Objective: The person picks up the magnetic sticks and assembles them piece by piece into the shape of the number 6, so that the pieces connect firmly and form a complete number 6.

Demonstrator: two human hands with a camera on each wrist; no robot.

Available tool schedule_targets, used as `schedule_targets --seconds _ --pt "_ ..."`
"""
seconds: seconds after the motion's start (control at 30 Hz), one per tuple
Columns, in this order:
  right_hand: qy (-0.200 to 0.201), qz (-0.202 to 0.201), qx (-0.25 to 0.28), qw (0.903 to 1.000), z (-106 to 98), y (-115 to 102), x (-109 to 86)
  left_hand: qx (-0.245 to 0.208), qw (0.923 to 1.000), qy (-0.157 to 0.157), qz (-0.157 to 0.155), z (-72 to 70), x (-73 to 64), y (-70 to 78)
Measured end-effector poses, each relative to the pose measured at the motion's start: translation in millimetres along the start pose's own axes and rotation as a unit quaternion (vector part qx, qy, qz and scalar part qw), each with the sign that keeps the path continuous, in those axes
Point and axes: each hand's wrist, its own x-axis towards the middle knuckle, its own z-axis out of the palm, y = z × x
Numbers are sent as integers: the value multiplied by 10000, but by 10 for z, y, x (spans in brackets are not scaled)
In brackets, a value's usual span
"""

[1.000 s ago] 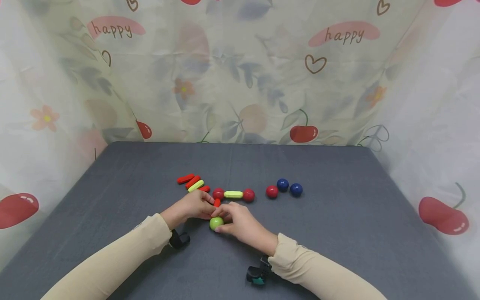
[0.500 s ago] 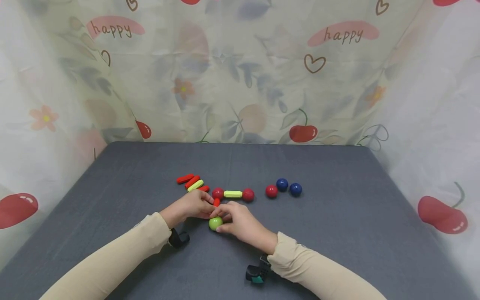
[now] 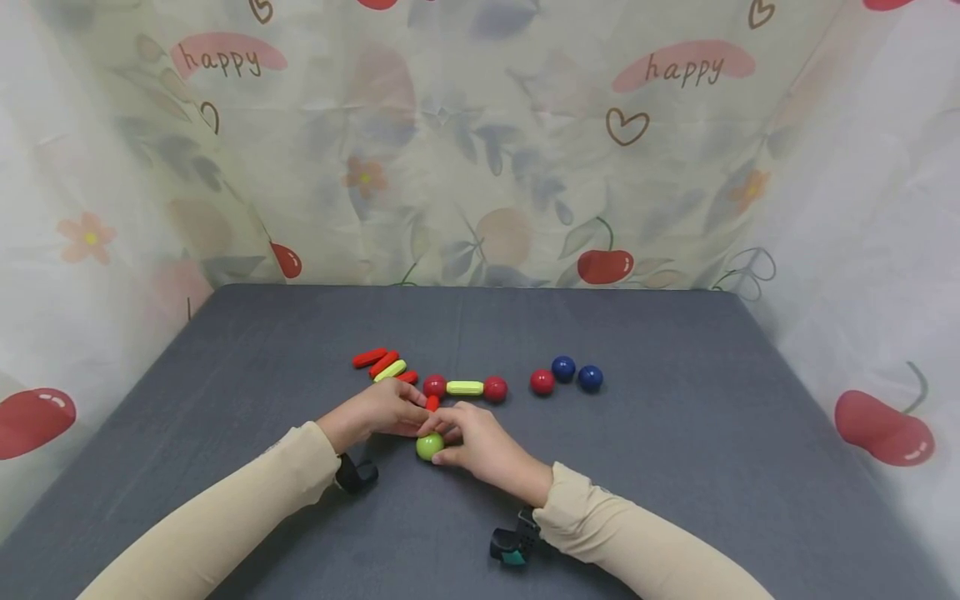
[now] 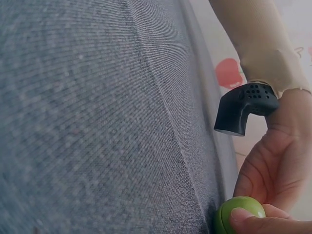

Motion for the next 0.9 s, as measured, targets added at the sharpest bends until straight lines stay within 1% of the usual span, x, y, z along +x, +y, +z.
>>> schedule_targets --seconds 0.17,0.37,0.6,0.9 --pt "27 -4 -21 10000 7 7 12 -176 9998 -86 -59 -13 17 -8" --pt "80 -45 -44 9999 13 12 15 -261 9995 -127 -78 -17 31 -15" --pt "96 -58 -58 9999 10 9 17 -246 9996 -143 -45 -21 38 -20" --pt "78 -63 -37 9999 12 14 22 -305 9994 -158 -107 -15 37 -11"
